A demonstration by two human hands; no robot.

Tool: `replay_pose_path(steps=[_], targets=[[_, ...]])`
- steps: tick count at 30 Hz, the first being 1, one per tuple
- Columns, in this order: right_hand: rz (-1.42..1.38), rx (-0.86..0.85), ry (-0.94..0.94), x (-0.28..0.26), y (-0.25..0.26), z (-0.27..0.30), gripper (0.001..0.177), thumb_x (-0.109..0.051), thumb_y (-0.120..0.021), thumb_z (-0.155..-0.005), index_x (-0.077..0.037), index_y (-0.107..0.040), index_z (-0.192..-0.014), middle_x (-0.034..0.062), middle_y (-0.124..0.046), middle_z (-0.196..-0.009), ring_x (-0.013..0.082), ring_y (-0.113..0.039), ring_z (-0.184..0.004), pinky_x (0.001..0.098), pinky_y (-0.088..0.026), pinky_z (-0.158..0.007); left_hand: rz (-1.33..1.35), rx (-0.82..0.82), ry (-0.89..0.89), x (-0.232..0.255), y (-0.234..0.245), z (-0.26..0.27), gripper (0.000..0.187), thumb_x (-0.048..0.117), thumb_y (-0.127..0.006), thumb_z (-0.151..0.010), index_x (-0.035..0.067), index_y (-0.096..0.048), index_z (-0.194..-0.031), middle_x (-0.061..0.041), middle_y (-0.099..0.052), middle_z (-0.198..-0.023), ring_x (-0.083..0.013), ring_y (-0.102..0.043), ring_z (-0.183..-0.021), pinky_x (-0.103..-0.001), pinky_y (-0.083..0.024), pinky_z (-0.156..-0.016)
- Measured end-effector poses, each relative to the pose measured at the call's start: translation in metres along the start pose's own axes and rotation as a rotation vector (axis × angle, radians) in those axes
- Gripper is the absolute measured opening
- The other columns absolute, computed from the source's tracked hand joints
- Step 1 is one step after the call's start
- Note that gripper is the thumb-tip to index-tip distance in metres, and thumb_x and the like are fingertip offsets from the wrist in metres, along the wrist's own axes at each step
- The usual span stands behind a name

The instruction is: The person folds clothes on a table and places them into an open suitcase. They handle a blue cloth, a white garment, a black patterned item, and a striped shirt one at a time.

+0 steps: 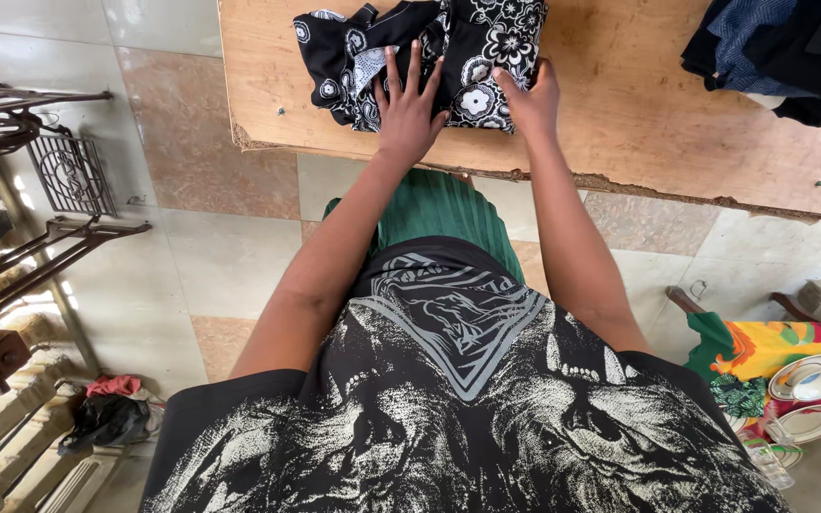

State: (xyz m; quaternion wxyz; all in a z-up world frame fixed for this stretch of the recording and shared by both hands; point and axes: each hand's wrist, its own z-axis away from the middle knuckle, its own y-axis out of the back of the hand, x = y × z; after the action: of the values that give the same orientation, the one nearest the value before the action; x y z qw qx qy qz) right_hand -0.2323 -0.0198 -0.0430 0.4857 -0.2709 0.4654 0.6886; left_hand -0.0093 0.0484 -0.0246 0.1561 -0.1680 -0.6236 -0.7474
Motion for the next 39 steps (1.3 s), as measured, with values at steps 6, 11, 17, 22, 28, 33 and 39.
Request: replay_pose_path(steps=[6, 11, 17, 22, 28, 33, 39], targets=[[-0.231, -0.104, -0.089, -0.035, 0.018, -0.002, 0.041, -0.013, -0.089, -0.080, 0.002, -0.068, -0.112, 0.0123, -0.078, -0.105, 0.0193, -0.076, -0.088, 0.0336, -0.062, -0.081, 0.217, -0.027, 0.001, 0.009, -0.011, -0.005, 0.065, 0.032, -0.081, -0.087, 0.008, -0.054, -0.142, -0.017, -0.019, -0.167, -0.0464, -0.010, -0.155, -0.066, -0.022, -0.118], [0.127, 0.023, 0.244, -0.078, 0.014, 0.027, 0.049, -0.017, -0.089, -0.081, 0.002, -0.060, -0.116, 0.0148, -0.077, -0.106, 0.0269, -0.076, -0.095, 0.0395, -0.058, -0.089, 0.556, 0.240, 0.098, 0.004, 0.007, -0.003, 0.054, 0.015, -0.079, -0.088, 0.003, -0.056, -0.135, -0.015, -0.047, -0.148, -0.0368, -0.044, -0.140, -0.045, -0.038, -0.120], [0.451, 0.161, 0.346, -0.107, -0.027, 0.053, 0.062, -0.022, -0.090, -0.080, 0.000, -0.049, -0.121, 0.0215, -0.063, -0.112, 0.0413, -0.064, -0.106, 0.0486, -0.051, -0.093, 0.394, 0.623, 0.470, -0.059, 0.026, 0.010, 0.064, 0.007, -0.086, -0.077, -0.004, -0.050, -0.129, -0.024, -0.051, -0.127, -0.0394, -0.049, -0.118, -0.048, -0.041, -0.102], [0.503, 0.046, 0.492, -0.133, -0.066, 0.074, 0.075, -0.024, -0.088, -0.081, -0.001, -0.042, -0.136, 0.0227, -0.054, -0.128, 0.0421, -0.056, -0.121, 0.0493, -0.047, -0.103, 1.180, 0.367, 0.844, -0.100, -0.004, 0.003, 0.061, 0.015, -0.076, -0.083, 0.002, -0.046, -0.135, -0.013, -0.066, -0.106, -0.0217, -0.065, -0.093, -0.038, -0.055, -0.082], [0.439, -0.341, 0.664, -0.143, -0.117, 0.110, 0.086, -0.023, -0.083, -0.086, 0.004, -0.033, -0.150, 0.0290, -0.041, -0.148, 0.0464, -0.041, -0.139, 0.0512, -0.037, -0.115, 1.480, 0.291, 0.887, -0.116, -0.017, 0.003, 0.059, 0.050, -0.047, -0.106, -0.004, -0.063, -0.125, -0.011, -0.066, -0.111, -0.0194, -0.061, -0.101, -0.034, -0.051, -0.090], [0.411, -0.506, 0.605, -0.128, -0.125, 0.115, 0.062, -0.013, -0.070, -0.094, 0.000, -0.043, -0.148, 0.0260, -0.035, -0.162, 0.0445, -0.037, -0.148, 0.0479, -0.035, -0.122, 1.280, 0.385, 0.718, -0.115, 0.007, 0.007, 0.060, 0.054, -0.050, -0.102, 0.002, -0.062, -0.130, -0.009, -0.066, -0.123, -0.0202, -0.063, -0.114, -0.033, -0.048, -0.099], [0.442, -0.364, 0.677, -0.121, -0.109, 0.090, 0.043, -0.014, -0.064, -0.106, -0.007, -0.053, -0.147, 0.0138, -0.039, -0.168, 0.0355, -0.039, -0.158, 0.0436, -0.036, -0.129, 0.983, 0.428, 0.580, -0.079, 0.033, 0.007, 0.056, 0.049, -0.075, -0.089, -0.002, -0.066, -0.111, -0.018, -0.071, -0.110, -0.0290, -0.070, -0.103, -0.039, -0.054, -0.092]])
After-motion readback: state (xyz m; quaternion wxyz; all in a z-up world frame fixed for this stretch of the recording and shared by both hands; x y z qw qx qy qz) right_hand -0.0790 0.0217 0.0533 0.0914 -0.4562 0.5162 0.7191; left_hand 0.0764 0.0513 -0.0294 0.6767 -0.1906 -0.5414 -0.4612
